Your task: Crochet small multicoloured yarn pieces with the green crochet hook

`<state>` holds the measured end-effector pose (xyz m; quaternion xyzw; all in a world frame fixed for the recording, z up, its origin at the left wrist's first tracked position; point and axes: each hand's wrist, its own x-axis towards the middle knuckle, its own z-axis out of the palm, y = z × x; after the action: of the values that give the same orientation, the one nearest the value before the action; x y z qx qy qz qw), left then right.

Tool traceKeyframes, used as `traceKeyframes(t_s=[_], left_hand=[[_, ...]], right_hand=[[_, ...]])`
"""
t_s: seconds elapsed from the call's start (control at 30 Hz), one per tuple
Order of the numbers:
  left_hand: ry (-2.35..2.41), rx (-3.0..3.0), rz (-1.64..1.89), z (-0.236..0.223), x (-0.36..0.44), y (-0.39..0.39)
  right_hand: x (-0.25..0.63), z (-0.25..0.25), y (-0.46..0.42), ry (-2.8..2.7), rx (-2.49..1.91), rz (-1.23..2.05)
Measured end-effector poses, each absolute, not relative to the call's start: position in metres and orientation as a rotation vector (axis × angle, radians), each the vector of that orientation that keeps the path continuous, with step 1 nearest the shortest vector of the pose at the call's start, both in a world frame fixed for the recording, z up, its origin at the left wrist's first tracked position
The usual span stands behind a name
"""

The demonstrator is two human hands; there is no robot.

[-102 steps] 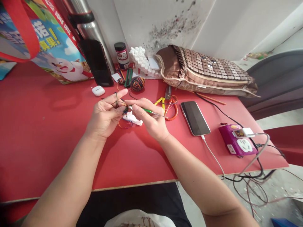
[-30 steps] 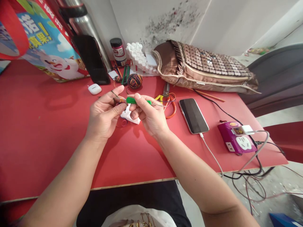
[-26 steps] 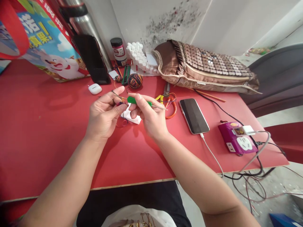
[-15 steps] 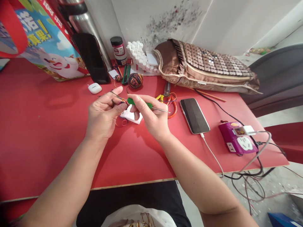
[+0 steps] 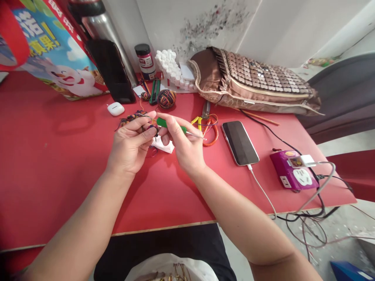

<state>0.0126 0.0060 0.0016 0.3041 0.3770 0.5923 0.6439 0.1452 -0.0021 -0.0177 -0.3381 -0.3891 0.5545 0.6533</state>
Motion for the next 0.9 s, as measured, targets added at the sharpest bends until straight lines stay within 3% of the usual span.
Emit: traceKeyframes(t_s=[0.13, 0.27, 0.9], left_hand=[[0.839, 0.769, 1.266, 0.002, 0.004, 0.007], [0.808, 0.87, 1.181, 0.004, 0.0, 0.005], [0.912, 0.99, 1.213, 0.013, 0.0, 0.002]], right_hand=[[0.15, -0.011, 0.007, -0.683, -0.715, 1.562], [0.156, -0.007, 0.012, -0.634, -0.749, 1.638], [0.178, -0.028, 0.026, -1.06, -0.901, 1.129]])
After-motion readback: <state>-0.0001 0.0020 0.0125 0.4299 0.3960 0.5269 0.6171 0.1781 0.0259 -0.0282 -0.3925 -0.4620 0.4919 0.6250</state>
